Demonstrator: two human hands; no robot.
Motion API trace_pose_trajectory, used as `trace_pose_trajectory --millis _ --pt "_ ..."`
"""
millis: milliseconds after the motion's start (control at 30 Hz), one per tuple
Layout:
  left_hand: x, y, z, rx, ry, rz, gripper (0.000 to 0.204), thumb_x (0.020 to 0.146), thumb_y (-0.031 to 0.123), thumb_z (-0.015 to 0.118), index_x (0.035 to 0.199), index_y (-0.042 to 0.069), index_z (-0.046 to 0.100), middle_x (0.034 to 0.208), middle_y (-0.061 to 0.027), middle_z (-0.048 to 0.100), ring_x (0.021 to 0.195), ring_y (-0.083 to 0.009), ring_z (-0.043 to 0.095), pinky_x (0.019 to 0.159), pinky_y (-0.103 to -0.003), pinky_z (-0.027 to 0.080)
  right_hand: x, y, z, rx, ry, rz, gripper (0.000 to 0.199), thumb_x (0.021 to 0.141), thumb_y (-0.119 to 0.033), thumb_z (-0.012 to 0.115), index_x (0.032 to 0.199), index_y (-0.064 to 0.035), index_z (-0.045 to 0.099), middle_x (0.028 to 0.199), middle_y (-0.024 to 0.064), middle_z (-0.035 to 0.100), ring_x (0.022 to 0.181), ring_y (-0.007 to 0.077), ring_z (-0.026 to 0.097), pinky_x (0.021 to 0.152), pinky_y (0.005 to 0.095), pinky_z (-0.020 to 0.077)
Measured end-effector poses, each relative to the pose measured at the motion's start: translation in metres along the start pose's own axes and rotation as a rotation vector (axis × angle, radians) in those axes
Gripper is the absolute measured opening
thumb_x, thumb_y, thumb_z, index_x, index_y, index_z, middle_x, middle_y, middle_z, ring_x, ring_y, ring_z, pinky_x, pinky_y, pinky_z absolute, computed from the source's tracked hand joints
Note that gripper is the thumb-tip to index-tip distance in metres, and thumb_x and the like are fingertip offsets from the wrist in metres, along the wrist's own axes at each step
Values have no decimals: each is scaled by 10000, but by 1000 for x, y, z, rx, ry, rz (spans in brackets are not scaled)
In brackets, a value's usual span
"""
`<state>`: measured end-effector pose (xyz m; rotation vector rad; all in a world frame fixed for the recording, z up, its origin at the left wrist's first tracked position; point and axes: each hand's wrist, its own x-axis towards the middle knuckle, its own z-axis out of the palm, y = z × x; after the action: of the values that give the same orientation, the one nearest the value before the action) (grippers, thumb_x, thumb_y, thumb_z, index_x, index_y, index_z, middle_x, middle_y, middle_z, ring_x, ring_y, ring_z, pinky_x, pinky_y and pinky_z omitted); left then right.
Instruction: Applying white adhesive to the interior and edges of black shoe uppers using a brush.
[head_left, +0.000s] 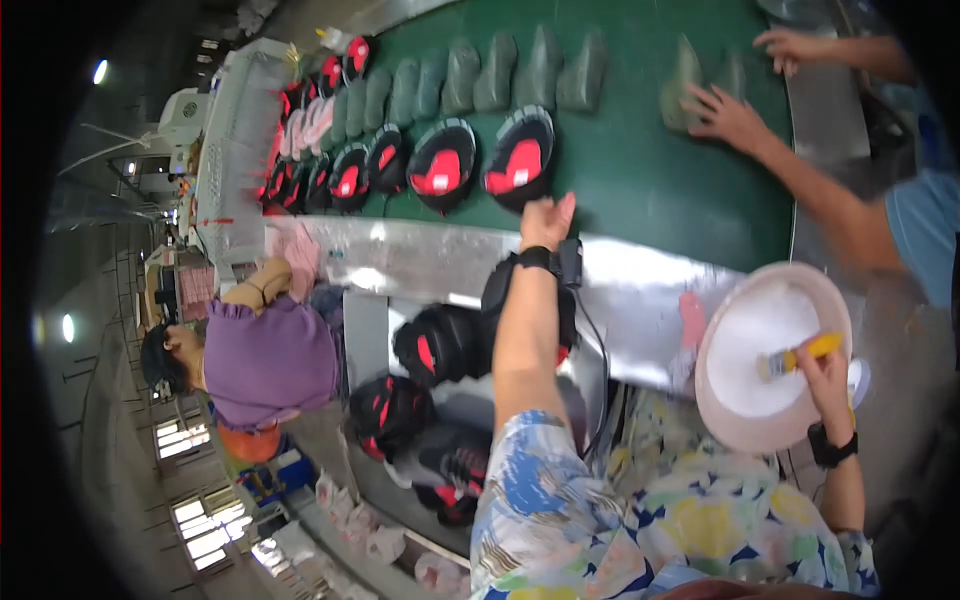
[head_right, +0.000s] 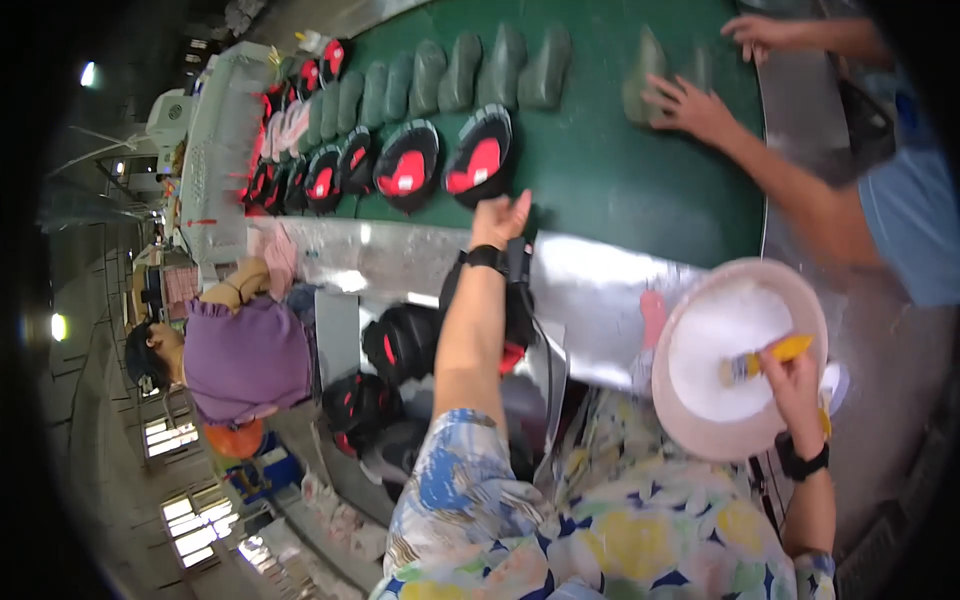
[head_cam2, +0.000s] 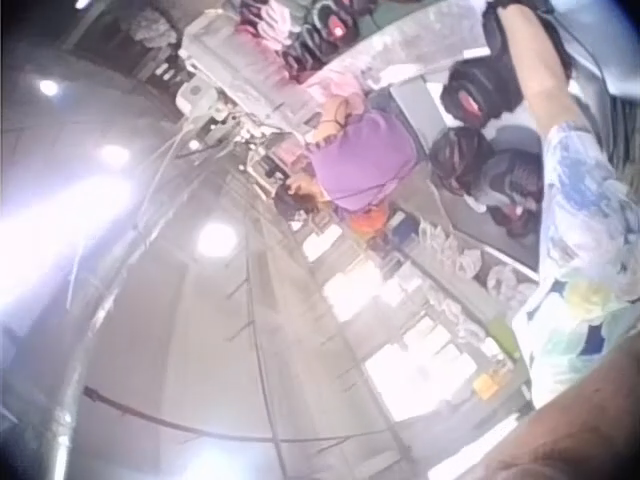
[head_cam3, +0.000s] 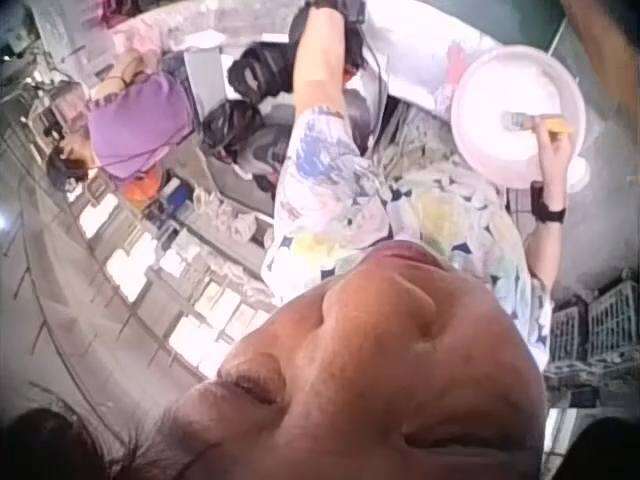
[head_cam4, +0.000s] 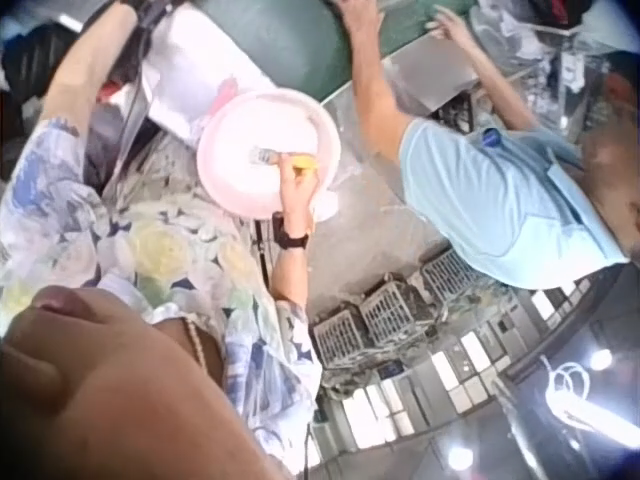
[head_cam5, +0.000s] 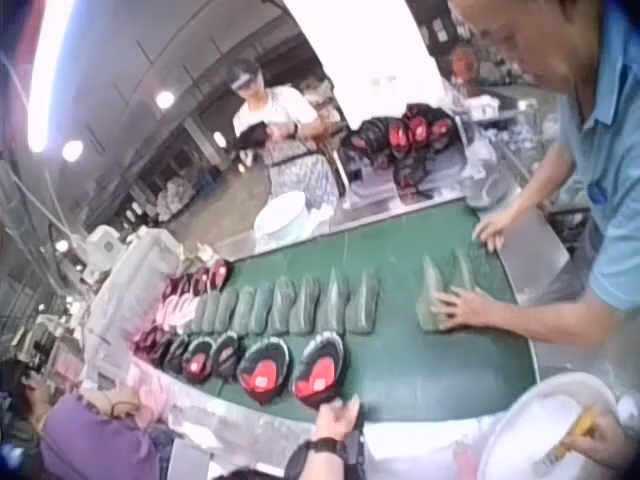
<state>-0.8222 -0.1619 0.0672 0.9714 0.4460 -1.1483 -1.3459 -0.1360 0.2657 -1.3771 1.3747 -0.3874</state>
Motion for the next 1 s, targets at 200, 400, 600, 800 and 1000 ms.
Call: trace_pose_trajectory --millis 200,400,600,800,1000 --pt "-189 67 -58 1457 -460 694 623 755 -45 529 1366 12 418 1277 -191 565 1204 -318 555 1059 -394 419 -5 8 -14 31 5 -57 136 932 -115 620 990 -1 575 865 40 617 763 97 590 698 236 481" --pt "-230 -6 -112 2511 -114 982 670 648 73 696 1275 247 535 1464 -108 369 1396 -417 265 1070 -640 254 -1 33 8 9 36 -88 209 905 -172 668 936 22 597 791 66 638 715 116 618 638 260 496" --pt "-255 51 -61 2294 -435 942 425 767 99 651 1187 120 591 1255 -110 561 1125 -332 581 937 -400 477 9 27 32 -179 139 -171 273 872 -232 678 824 29 617 708 185 630 637 292 628 591 365 480" --pt "-262 78 -42 1020 -526 479 575 906 111 608 1431 100 374 1390 -135 474 1206 -287 537 973 -406 488 8 37 77 -290 -170 -559 184 840 -162 649 931 -12 594 849 196 640 845 373 626 744 450 488" --pt "-306 1 61 1313 -534 469 535 909 56 638 1397 150 440 1323 -83 526 1179 -222 546 945 -403 504 0 56 13 -606 -185 -644 182 810 -137 662 927 -13 599 862 182 646 851 361 630 779 452 492"
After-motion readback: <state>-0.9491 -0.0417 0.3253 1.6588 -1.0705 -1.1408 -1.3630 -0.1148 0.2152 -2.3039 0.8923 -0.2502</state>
